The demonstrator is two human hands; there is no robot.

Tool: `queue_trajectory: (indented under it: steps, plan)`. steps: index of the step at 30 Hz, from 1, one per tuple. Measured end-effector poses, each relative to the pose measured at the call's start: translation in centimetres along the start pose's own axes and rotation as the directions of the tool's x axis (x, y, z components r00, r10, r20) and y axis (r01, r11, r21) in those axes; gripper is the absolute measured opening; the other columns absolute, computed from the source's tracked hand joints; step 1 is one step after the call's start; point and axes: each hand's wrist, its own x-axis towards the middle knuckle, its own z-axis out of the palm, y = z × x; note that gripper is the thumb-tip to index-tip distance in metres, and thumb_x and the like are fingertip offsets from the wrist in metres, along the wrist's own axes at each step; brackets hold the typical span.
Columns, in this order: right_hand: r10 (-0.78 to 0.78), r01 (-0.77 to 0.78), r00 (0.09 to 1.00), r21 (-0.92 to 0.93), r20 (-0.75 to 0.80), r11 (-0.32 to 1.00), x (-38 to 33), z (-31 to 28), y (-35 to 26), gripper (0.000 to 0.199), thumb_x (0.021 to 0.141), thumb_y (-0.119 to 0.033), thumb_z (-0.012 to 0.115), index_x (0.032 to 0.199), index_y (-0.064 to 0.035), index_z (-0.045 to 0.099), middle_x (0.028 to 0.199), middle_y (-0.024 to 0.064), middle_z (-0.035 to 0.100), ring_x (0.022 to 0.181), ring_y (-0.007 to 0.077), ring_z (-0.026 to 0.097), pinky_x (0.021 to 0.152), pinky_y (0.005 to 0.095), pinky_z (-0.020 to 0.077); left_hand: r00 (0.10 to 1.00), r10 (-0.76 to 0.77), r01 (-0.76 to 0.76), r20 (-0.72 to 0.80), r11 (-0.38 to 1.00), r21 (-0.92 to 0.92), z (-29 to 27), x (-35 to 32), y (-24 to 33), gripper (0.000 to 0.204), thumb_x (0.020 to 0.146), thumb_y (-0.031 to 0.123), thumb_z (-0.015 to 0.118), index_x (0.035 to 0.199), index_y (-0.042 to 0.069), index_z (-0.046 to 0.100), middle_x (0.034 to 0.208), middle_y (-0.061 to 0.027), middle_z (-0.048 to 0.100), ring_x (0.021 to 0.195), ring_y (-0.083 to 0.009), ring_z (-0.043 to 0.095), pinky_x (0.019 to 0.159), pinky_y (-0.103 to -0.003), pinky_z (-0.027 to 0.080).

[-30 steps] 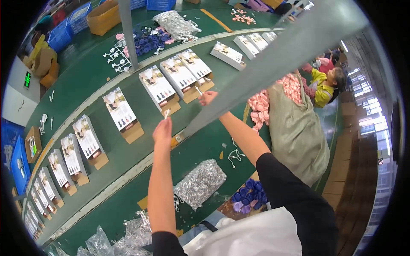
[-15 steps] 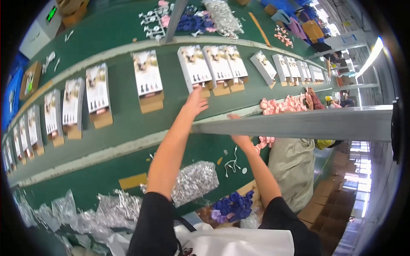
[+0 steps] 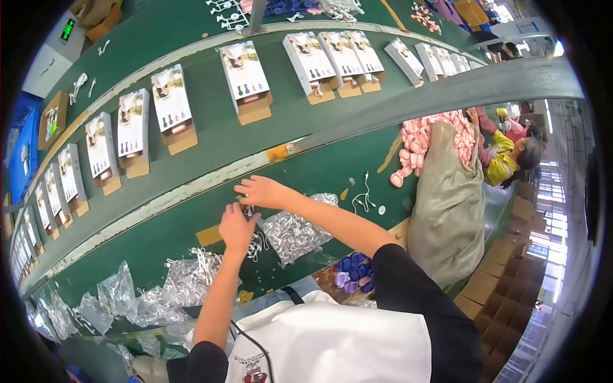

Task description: The person packages small components into rigid boxes and plastic bags by hand on an assembly line.

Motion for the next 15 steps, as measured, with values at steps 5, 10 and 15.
queue_trajectory:
  steps: [5, 10, 15]
  plan:
    - [0.059, -0.063, 0.997, 0.078, 0.042, 0.995, 0.8, 0.8, -1.0, 0.015, 0.072, -0.018, 0.061, 0.085, -0.0120, 0.058, 0.102, 0.0064, 0.053, 0.094, 0.0212, 0.055, 0.075, 0.0328, 0.0479, 0.999, -0.018, 0.016, -0.038, 0.999, -0.050, 0.1, 0.0, -1.5, 0.034, 0.068, 0.025, 0.079, 0.085, 0.007, 0.054, 0.087, -0.0075, 0.056, 0.082, -0.0301, 0.059, 0.067, -0.042, 0.048]
    - [0.113, -0.113, 0.993, 0.012, 0.022, 0.994, 0.4, 0.8, -2.0, 0.019, 0.073, -0.016, 0.061, 0.091, -0.0141, 0.056, 0.098, 0.0061, 0.051, 0.092, 0.0214, 0.054, 0.073, 0.0333, 0.0470, 0.984, 0.157, -0.166, 0.083, 0.981, 0.103, -1.9, -0.5, -4.2, 0.035, 0.065, 0.021, 0.080, 0.083, 0.009, 0.052, 0.085, -0.0060, 0.055, 0.080, -0.0271, 0.060, 0.065, -0.040, 0.048]
    - [0.106, -0.111, 0.991, 0.075, 0.078, 0.991, 0.8, 1.3, -2.8, 0.027, 0.068, -0.016, 0.067, 0.094, -0.0151, 0.057, 0.099, 0.0048, 0.050, 0.093, 0.0225, 0.053, 0.078, 0.0365, 0.0451, 0.945, 0.296, -0.308, 0.139, 0.948, 0.076, -2.8, 0.2, -7.2, 0.035, 0.066, 0.023, 0.079, 0.082, 0.008, 0.052, 0.083, -0.0064, 0.056, 0.077, -0.0290, 0.060, 0.063, -0.039, 0.047]
